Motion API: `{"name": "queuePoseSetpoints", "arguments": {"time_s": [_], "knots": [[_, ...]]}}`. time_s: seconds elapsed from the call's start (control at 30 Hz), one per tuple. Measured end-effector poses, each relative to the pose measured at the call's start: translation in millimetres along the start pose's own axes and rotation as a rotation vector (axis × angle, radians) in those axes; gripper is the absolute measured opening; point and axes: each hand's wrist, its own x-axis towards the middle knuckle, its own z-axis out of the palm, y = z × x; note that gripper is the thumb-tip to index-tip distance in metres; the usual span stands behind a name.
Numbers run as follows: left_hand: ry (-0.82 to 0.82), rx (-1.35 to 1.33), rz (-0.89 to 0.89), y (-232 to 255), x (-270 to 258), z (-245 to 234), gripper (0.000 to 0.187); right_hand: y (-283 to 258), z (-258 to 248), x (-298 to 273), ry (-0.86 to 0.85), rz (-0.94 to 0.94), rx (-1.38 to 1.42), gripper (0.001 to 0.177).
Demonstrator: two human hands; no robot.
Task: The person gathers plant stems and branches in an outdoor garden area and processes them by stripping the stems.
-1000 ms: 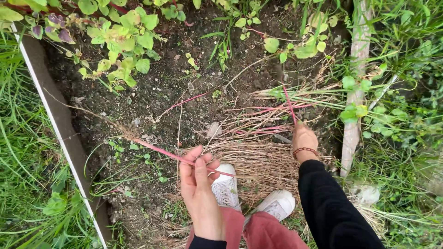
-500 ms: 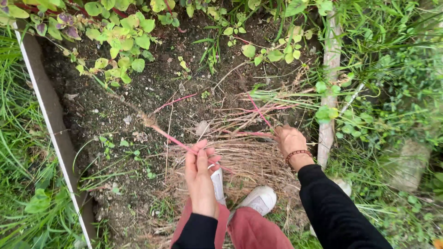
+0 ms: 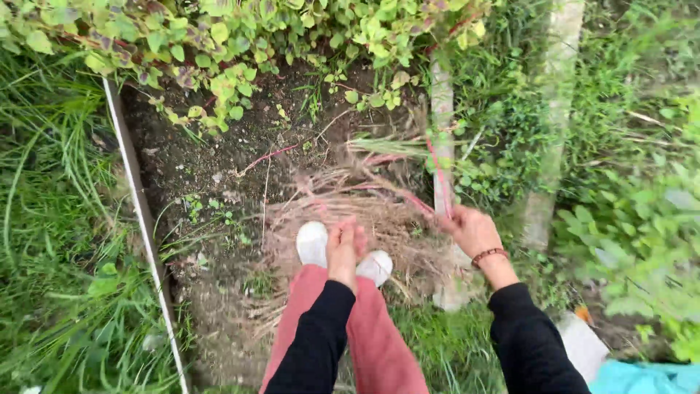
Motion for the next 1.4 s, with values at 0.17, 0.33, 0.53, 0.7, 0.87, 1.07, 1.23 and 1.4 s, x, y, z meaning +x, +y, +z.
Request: {"name": "queuePoseSetpoints", "arguments": {"time_s": [0.17,0.33,0.53,0.7,0.87,1.07,1.23,1.4], "knots": [[-0.223,0.035,0.071,-4.8,-21.0,40.0,0.033,-17.2,-74.9,-104.5,0.076,0.029,0.305,0.023],[-0.329,0.235,-0.032,92.1,-150.0,126.5,0.043,-54.2,-108.6,-192.3,0.092,0.061,0.726,0.02],[-0.541,0.336,0.158,127.4,-232.9,175.8,0.036,-98.4,-150.8,-275.1,0.31,0.096,0.753,0.02],[-0.612,0.436,0.388,156.5,-293.7,203.2,0.028,-97.6,-203.4,-336.2,0.635,0.068,0.881,0.018],[-0.705,0.511,0.485,189.2,-314.1,211.1,0.027,-91.3,-246.3,-385.8,0.846,0.099,0.867,0.017],[-0.78,0.565,0.491,217.8,-345.8,256.9,0.031,-70.0,-263.2,-435.7,1.074,0.129,0.859,0.016],[-0.899,0.655,0.573,235.2,-388.2,294.2,0.031,-57.3,-263.6,-466.5,1.216,0.201,0.809,0.017],[-1.161,0.708,0.606,216.8,-413.1,330.2,0.033,-43.2,-258.7,-491.3,1.286,0.405,0.839,0.018]]}}
